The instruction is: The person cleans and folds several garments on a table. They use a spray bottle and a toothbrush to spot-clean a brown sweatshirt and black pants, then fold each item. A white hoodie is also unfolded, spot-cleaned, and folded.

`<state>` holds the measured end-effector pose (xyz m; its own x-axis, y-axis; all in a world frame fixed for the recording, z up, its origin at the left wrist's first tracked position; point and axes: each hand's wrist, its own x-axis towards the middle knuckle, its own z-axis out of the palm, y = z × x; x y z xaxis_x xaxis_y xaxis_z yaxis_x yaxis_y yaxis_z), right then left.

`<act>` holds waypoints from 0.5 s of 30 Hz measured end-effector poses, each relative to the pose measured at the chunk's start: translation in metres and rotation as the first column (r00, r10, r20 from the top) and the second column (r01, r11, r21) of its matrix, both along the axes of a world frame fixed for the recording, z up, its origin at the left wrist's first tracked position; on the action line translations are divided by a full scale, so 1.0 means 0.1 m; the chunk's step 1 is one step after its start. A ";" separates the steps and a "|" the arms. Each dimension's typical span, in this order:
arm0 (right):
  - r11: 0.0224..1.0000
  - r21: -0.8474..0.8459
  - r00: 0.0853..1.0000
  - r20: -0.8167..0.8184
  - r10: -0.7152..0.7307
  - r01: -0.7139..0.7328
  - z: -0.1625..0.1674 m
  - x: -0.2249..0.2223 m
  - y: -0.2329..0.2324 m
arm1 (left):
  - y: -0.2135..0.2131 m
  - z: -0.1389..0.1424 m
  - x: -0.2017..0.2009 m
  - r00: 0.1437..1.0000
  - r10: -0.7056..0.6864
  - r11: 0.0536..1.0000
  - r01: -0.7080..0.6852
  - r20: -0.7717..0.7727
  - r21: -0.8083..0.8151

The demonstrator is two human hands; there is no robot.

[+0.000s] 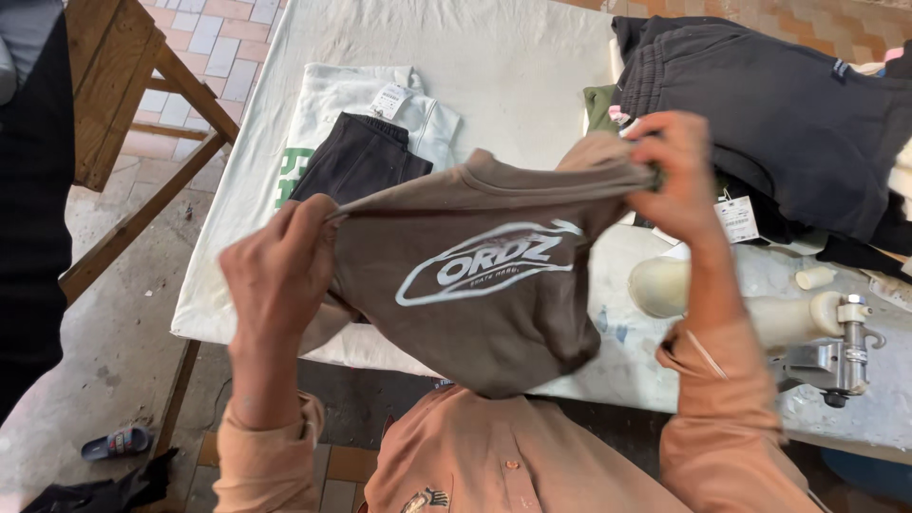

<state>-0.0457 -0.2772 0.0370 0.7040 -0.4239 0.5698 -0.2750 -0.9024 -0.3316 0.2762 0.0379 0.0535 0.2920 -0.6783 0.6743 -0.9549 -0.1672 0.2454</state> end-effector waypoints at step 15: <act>0.917 0.318 0.963 0.198 0.184 -0.241 1.12 -1.54 1.38 | 1.07 0.73 -0.02 0.900 -0.082 0.996 0.082 0.429 0.018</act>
